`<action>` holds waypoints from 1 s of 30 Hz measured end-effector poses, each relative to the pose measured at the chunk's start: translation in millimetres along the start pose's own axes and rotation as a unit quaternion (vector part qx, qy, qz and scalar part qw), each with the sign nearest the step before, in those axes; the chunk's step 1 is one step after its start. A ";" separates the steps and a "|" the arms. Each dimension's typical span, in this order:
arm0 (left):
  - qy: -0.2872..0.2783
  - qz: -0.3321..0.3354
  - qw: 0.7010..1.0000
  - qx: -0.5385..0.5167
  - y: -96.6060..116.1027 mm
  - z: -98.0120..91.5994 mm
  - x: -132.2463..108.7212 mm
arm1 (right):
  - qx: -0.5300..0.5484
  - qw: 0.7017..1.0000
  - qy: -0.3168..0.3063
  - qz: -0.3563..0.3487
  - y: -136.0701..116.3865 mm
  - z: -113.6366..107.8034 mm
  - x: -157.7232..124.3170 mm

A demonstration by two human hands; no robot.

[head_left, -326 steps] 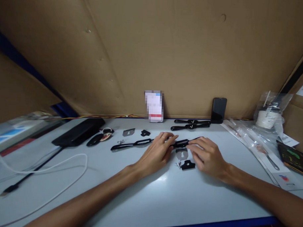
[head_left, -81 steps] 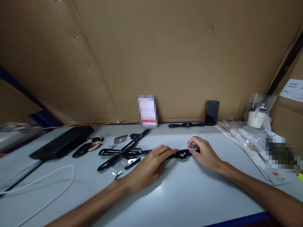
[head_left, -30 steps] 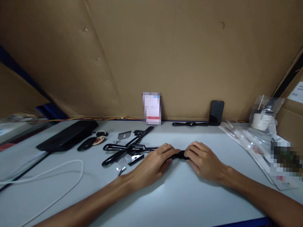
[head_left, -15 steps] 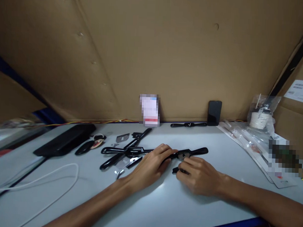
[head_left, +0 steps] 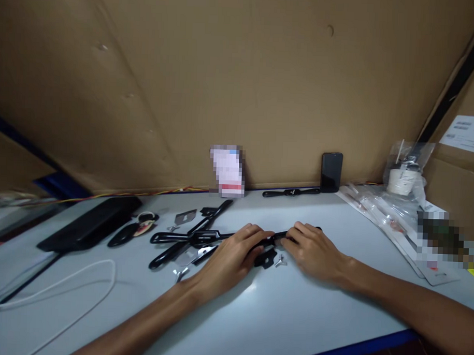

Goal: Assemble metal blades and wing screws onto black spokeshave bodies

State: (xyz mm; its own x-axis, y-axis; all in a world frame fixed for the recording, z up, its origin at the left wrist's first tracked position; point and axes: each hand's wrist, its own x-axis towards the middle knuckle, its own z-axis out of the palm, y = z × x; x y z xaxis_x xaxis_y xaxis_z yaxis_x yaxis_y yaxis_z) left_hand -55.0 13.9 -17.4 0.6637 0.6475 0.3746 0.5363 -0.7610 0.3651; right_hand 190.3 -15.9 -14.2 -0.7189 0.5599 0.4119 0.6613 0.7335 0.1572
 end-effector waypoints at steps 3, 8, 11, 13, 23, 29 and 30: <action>0.005 -0.012 1.000 0.010 -2.2 0.2 0.1 | -0.014 0.997 0.042 -0.071 4.6 -3.7 0.0; 0.034 -0.025 0.999 0.019 -6.7 -0.5 1.5 | -0.049 0.996 0.049 -0.059 9.8 -22.2 -1.5; 0.050 -0.028 0.998 0.010 -9.4 -0.1 2.2 | -0.051 0.996 -0.011 -0.066 5.4 -27.2 -3.0; 0.055 -0.024 0.998 0.005 -9.9 -0.2 2.8 | -0.024 0.997 -0.029 -0.070 0.1 -27.0 -3.3; -0.018 0.066 0.998 -0.005 18.3 -3.8 1.6 | 0.116 0.972 0.098 0.181 42.8 -13.3 1.6; -0.106 0.059 0.991 0.063 28.4 9.3 5.8 | 0.088 0.968 0.041 0.232 81.9 2.7 8.1; -0.117 0.048 0.989 0.072 28.0 9.8 6.7 | 0.084 0.968 0.032 0.235 86.4 5.7 13.8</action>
State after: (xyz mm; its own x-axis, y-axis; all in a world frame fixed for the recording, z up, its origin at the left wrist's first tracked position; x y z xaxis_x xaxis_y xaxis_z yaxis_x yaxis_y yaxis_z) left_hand -30.4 -3.5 -13.0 0.8086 0.5572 0.1889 0.5224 -0.8277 0.2048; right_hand 236.3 57.4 0.0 -0.3300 0.8257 0.4575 0.8635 0.4599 -0.2070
